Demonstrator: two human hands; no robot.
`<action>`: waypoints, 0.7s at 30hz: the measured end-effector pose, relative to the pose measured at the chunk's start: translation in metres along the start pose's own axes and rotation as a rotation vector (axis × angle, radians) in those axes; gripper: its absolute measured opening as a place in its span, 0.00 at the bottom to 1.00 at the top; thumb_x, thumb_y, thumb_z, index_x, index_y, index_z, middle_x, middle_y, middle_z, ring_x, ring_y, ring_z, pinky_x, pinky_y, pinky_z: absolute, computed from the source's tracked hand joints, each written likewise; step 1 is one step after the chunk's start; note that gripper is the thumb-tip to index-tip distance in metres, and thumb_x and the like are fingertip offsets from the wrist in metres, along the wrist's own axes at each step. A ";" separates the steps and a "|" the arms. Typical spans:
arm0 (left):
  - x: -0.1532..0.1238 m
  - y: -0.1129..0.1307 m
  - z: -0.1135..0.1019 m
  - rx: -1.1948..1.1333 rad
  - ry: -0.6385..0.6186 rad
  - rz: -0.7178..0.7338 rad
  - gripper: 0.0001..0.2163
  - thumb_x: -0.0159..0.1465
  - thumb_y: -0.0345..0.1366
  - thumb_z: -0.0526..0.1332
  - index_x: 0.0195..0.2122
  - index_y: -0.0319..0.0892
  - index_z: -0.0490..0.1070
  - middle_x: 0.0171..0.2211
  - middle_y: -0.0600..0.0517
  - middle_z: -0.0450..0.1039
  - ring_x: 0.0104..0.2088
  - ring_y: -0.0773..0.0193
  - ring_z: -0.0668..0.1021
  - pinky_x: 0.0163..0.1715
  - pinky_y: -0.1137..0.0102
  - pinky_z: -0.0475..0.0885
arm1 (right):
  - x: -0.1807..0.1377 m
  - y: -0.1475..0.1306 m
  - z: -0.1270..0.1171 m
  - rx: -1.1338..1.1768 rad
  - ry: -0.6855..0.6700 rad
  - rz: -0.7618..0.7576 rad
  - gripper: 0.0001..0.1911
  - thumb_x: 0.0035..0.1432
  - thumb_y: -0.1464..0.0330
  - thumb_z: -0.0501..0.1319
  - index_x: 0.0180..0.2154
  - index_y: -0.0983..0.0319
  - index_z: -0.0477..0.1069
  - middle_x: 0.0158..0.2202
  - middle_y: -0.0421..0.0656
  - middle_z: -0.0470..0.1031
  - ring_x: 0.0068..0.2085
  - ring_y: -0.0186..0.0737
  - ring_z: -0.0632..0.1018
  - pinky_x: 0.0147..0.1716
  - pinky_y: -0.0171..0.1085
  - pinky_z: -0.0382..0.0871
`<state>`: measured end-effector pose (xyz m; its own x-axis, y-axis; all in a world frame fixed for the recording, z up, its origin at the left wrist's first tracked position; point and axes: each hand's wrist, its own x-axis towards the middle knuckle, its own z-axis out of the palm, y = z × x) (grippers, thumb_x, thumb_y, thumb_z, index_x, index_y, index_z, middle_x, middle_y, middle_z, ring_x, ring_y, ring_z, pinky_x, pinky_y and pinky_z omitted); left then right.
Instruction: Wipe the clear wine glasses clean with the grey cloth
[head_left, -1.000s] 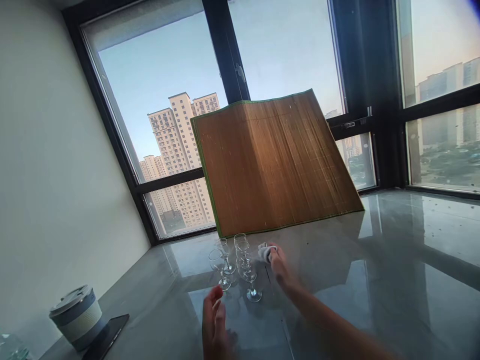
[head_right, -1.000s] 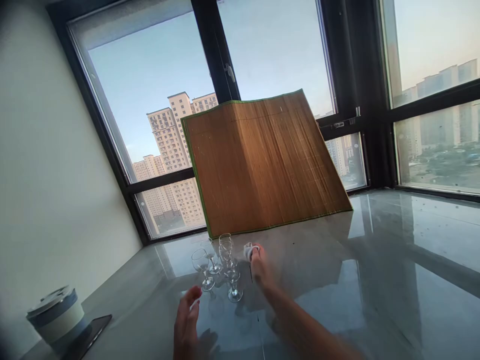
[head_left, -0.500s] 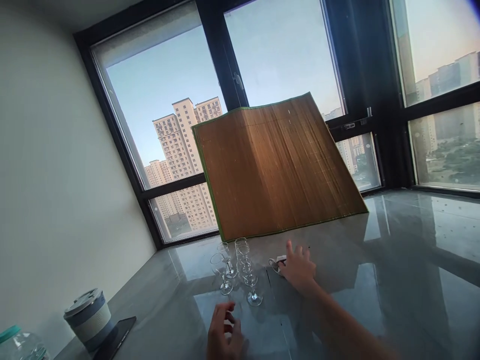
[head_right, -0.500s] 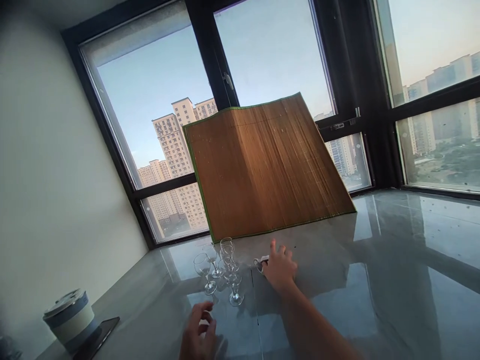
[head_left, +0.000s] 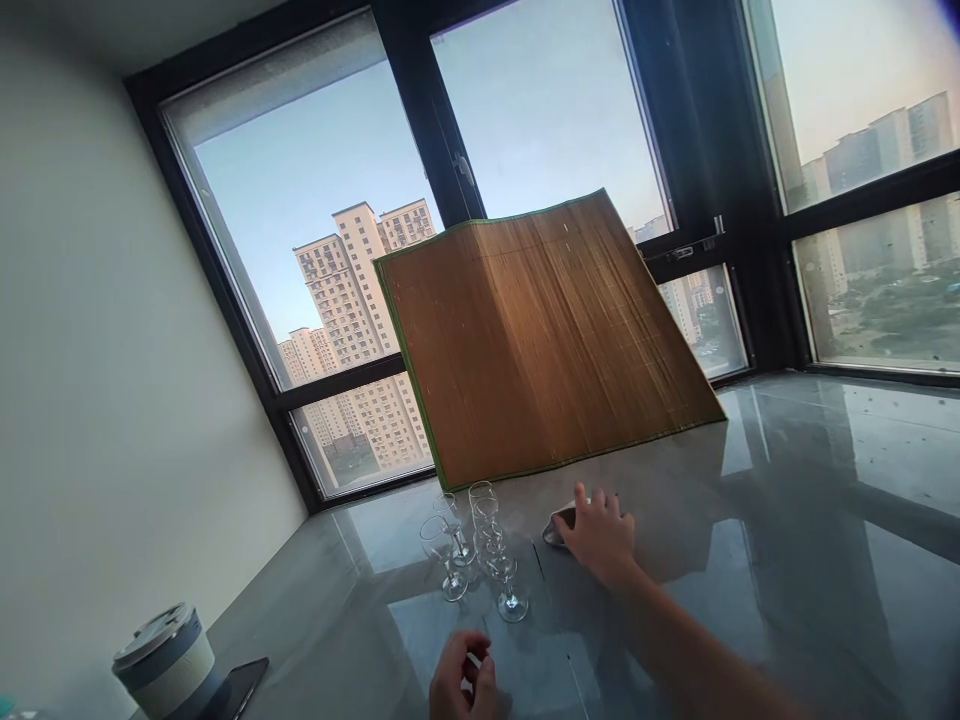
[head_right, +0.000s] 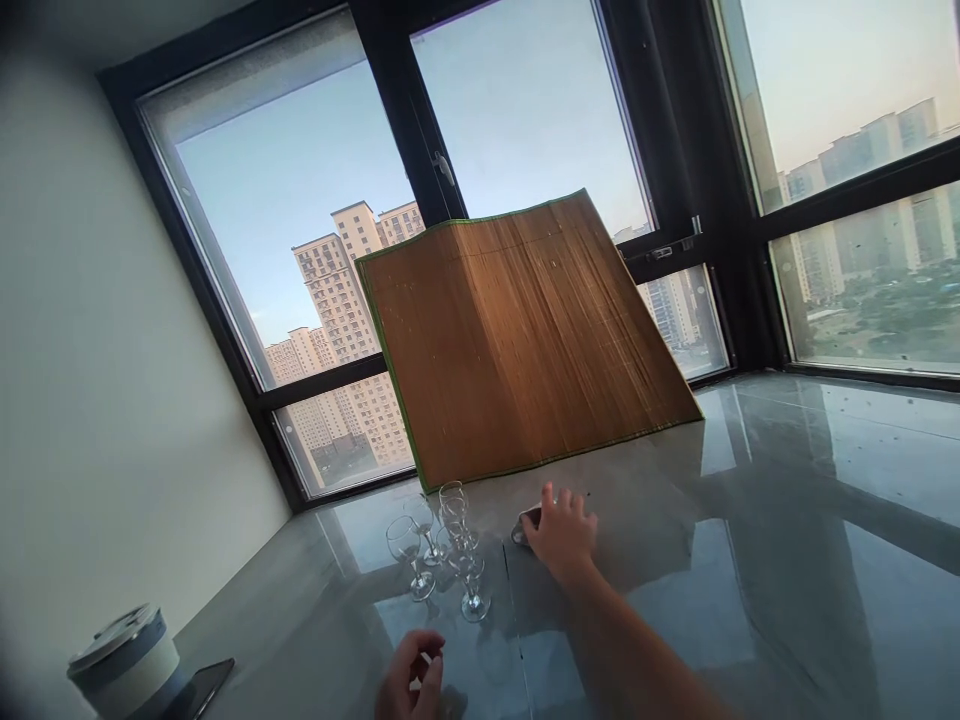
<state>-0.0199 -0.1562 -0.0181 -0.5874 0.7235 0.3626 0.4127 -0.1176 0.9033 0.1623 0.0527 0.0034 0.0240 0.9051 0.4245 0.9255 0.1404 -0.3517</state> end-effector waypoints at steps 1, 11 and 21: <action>-0.001 0.002 -0.001 0.006 -0.013 0.000 0.16 0.50 0.53 0.69 0.27 0.46 0.76 0.25 0.48 0.73 0.23 0.61 0.70 0.19 0.72 0.62 | -0.003 -0.004 0.002 0.023 -0.037 -0.006 0.34 0.63 0.51 0.54 0.64 0.64 0.60 0.54 0.60 0.70 0.55 0.62 0.69 0.45 0.52 0.64; 0.025 0.018 0.018 -0.132 0.004 -0.202 0.29 0.47 0.44 0.71 0.50 0.44 0.70 0.44 0.45 0.74 0.20 0.70 0.69 0.18 0.73 0.64 | -0.008 -0.010 0.009 0.103 -0.141 -0.144 0.41 0.56 0.55 0.62 0.67 0.59 0.55 0.63 0.57 0.63 0.57 0.60 0.69 0.45 0.49 0.65; 0.046 0.035 0.080 -0.676 -0.028 -0.564 0.18 0.57 0.29 0.67 0.43 0.47 0.61 0.43 0.49 0.71 0.34 0.63 0.82 0.34 0.69 0.77 | 0.000 -0.013 0.016 0.219 -0.231 -0.332 0.37 0.56 0.75 0.58 0.66 0.58 0.55 0.45 0.50 0.79 0.53 0.52 0.74 0.41 0.40 0.66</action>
<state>0.0230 -0.0728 0.0123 -0.5588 0.8105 -0.1759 -0.4391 -0.1092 0.8918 0.1446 0.0573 -0.0053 -0.3678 0.8592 0.3557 0.7668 0.4966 -0.4066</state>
